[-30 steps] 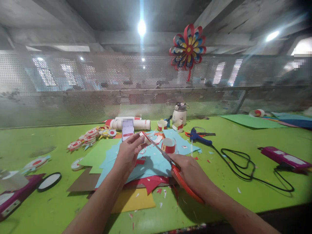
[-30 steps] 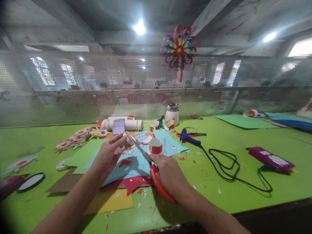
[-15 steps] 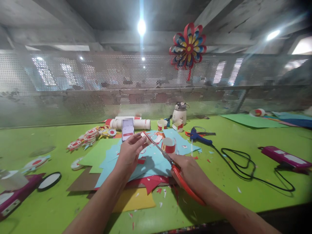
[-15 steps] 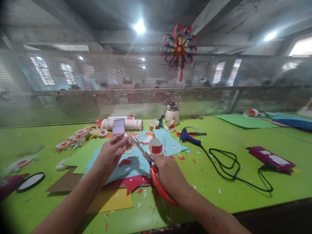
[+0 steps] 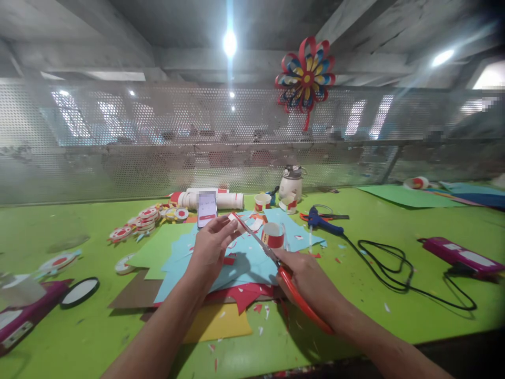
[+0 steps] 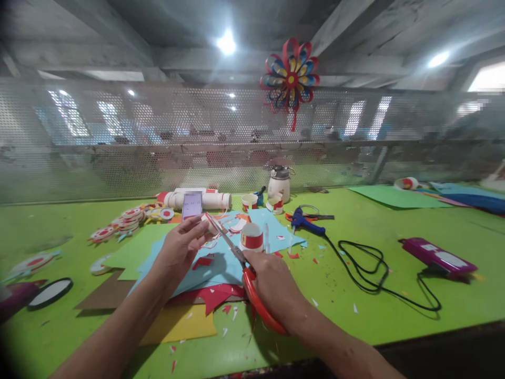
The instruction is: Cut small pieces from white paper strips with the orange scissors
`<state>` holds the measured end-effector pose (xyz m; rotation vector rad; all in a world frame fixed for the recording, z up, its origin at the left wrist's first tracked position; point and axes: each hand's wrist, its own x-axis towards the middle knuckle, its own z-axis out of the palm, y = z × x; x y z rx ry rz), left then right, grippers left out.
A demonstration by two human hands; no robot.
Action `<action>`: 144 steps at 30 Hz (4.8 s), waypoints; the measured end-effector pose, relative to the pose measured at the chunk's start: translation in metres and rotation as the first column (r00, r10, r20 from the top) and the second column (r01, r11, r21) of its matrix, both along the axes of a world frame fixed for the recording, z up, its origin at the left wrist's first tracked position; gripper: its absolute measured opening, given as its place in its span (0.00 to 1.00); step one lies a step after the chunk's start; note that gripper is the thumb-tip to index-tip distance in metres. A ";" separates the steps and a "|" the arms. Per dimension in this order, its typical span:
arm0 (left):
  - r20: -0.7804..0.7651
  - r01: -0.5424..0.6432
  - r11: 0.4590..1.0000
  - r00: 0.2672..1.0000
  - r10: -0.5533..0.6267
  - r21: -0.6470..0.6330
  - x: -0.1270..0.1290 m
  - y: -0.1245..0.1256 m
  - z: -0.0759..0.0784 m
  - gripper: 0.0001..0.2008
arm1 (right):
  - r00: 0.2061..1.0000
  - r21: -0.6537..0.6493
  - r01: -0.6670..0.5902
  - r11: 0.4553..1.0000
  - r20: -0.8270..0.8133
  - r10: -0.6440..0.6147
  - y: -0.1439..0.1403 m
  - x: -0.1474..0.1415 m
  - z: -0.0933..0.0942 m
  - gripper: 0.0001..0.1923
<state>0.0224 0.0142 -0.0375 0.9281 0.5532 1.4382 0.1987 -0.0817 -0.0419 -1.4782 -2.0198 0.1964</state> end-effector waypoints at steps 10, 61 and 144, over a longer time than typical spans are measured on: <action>-0.051 0.043 0.995 0.998 -0.047 -0.086 -0.006 -0.004 0.013 0.13 | 1.000 0.011 -0.011 1.000 0.007 0.011 0.002 0.005 -0.003 0.17; -0.089 -0.042 0.999 0.995 0.039 -0.026 -0.003 -0.003 0.009 0.18 | 0.999 0.000 -0.010 1.000 0.035 0.009 0.003 0.006 -0.003 0.16; -0.048 -0.063 0.998 0.997 0.064 0.027 0.000 -0.005 0.007 0.16 | 0.994 0.069 0.051 0.996 0.092 -0.058 0.001 0.000 -0.003 0.20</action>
